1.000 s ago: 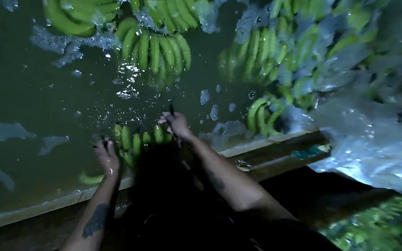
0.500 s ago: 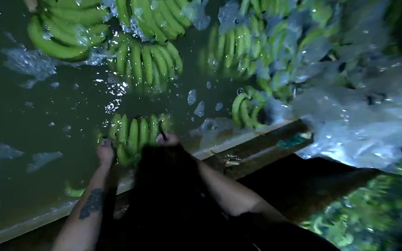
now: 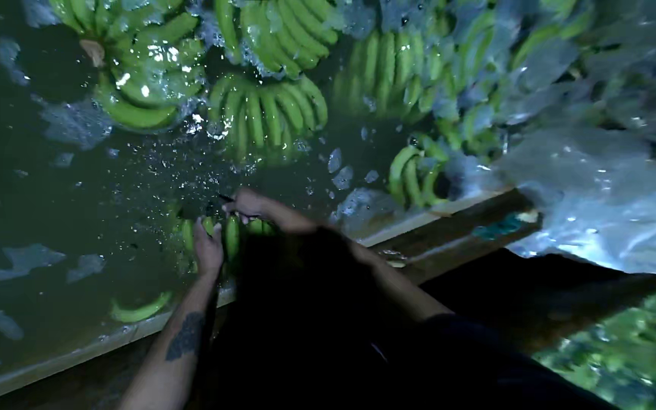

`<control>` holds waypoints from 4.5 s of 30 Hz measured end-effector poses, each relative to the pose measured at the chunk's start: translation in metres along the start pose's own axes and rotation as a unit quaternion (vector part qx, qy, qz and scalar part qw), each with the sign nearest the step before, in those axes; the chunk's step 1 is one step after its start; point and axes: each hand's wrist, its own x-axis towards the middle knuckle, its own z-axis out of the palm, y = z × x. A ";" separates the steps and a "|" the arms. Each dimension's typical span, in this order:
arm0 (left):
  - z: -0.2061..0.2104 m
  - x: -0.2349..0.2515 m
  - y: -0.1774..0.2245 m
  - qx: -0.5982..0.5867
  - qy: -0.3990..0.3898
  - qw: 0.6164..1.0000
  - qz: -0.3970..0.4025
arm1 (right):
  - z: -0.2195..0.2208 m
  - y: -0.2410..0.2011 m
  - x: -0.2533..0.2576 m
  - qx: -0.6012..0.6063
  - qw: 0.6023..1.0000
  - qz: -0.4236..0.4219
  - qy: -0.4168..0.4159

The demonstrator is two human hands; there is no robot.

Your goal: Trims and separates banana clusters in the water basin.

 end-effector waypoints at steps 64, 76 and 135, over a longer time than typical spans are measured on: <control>-0.139 -0.014 -0.022 -0.176 0.022 0.937 0.302 | 0.020 -0.034 -0.066 -0.372 0.857 -0.296 0.197; -0.149 0.015 -0.005 -0.181 -0.030 0.922 0.342 | 0.008 -0.054 -0.048 -0.469 0.795 -0.345 0.172; -0.056 -0.041 0.013 -0.706 0.073 0.695 -0.119 | 0.017 -0.045 -0.096 0.048 0.977 -0.190 0.088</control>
